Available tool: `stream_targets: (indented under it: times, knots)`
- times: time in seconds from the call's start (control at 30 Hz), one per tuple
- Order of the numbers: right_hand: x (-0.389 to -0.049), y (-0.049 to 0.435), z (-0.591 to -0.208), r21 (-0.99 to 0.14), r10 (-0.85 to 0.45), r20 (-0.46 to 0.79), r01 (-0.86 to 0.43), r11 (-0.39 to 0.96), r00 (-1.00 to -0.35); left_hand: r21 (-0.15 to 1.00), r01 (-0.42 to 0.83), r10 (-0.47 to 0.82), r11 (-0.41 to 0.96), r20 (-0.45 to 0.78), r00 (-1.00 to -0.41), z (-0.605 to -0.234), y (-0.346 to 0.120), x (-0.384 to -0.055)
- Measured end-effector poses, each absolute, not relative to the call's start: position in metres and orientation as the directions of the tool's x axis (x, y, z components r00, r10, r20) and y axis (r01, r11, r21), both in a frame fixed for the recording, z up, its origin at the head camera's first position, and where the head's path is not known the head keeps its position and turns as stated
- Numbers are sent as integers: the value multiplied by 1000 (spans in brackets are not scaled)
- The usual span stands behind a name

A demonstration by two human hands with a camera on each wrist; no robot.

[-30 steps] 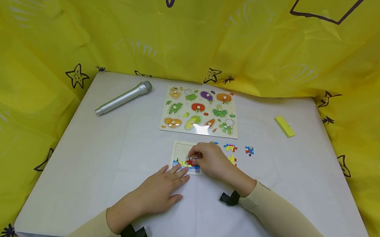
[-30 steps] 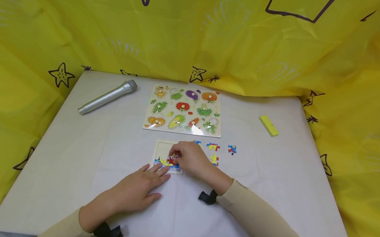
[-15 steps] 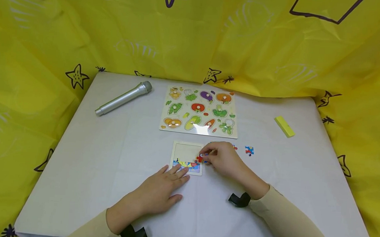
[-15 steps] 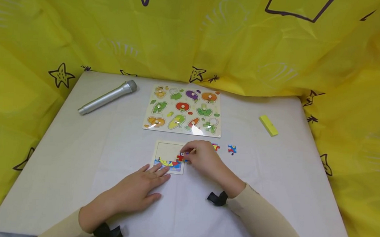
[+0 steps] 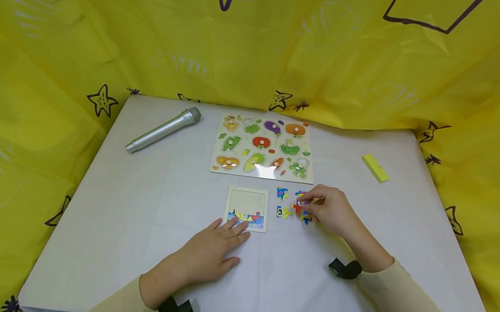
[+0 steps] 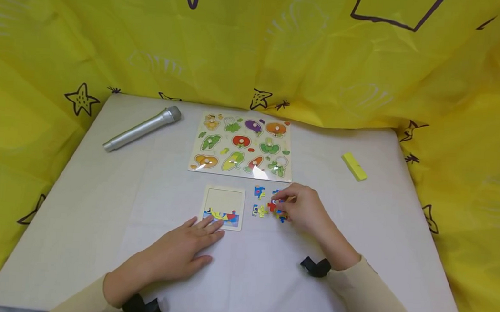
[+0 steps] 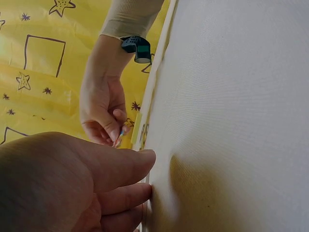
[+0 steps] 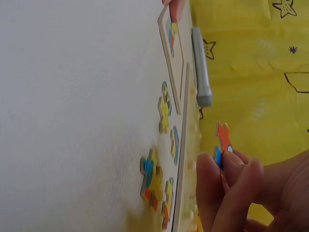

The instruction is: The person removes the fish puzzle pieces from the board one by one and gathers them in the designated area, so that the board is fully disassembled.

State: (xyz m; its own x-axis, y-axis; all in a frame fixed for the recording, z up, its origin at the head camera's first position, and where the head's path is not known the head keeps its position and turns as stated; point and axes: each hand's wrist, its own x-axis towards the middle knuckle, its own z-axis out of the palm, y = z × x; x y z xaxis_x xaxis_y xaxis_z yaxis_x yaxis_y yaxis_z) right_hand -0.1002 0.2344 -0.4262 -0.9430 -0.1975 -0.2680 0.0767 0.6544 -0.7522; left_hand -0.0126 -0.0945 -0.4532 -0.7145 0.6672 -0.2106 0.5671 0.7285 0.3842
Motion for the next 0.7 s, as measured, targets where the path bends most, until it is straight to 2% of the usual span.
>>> stream_targets:
  times: [0.33, 0.7]
  knots:
    - [-96, 272, -428, -696, -138, -355, 163, 699, -925, 395, 564, 668, 725, -204, -716, -453, -95, -13]
    - [-96, 294, -432, -664, -105, -397, 206, 719, -912, 392, 564, 667, 726, -206, -716, -454, -95, -13]
